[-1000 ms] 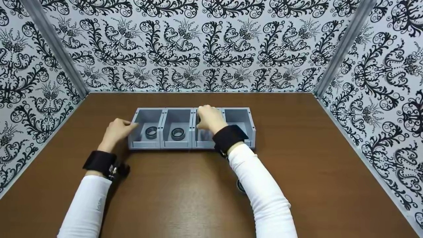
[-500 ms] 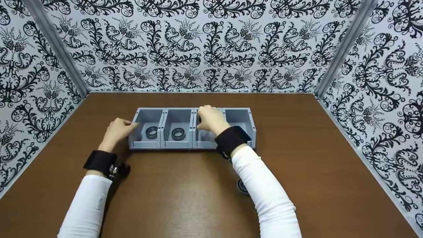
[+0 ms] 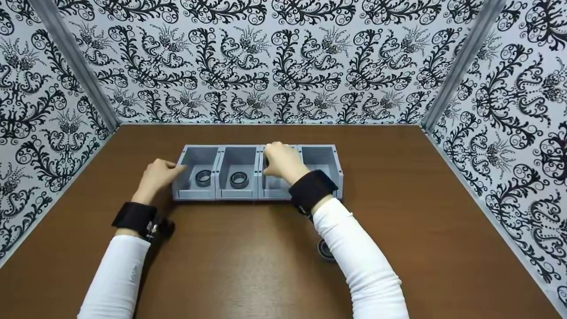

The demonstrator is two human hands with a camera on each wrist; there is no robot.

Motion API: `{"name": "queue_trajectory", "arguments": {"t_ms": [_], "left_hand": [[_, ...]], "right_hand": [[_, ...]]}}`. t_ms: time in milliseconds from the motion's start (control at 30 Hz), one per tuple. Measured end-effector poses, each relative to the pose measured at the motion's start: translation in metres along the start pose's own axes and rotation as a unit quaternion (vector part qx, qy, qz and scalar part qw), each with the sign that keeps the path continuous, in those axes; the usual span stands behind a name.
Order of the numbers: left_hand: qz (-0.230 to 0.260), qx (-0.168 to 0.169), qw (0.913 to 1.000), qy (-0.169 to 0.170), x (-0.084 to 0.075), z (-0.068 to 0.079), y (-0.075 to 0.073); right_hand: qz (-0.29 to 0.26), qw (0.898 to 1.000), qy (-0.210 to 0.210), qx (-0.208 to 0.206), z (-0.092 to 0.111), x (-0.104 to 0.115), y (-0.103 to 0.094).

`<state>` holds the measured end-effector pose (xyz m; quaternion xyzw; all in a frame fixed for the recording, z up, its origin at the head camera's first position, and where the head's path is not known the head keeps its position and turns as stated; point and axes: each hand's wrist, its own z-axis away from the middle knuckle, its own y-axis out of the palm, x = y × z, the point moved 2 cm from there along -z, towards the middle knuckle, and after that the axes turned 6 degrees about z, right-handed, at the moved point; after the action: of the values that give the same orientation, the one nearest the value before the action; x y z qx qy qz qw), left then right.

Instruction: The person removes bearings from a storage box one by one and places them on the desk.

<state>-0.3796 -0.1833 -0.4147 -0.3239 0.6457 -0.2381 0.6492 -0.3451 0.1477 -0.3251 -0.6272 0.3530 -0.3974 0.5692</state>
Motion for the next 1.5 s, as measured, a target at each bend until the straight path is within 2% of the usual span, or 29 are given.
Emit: {"name": "queue_trajectory", "arguments": {"t_ms": [833, 1500], "left_hand": [[-0.003, 0.005, 1.0000, -0.006, 0.001, -0.001, 0.001], [-0.002, 0.006, 1.0000, -0.007, 0.000, -0.001, -0.001]], "right_hand": [[0.006, 1.000, -0.011, -0.015, 0.016, 0.006, -0.002], [0.002, 1.000, -0.027, 0.003, 0.030, 0.012, -0.006]]}}
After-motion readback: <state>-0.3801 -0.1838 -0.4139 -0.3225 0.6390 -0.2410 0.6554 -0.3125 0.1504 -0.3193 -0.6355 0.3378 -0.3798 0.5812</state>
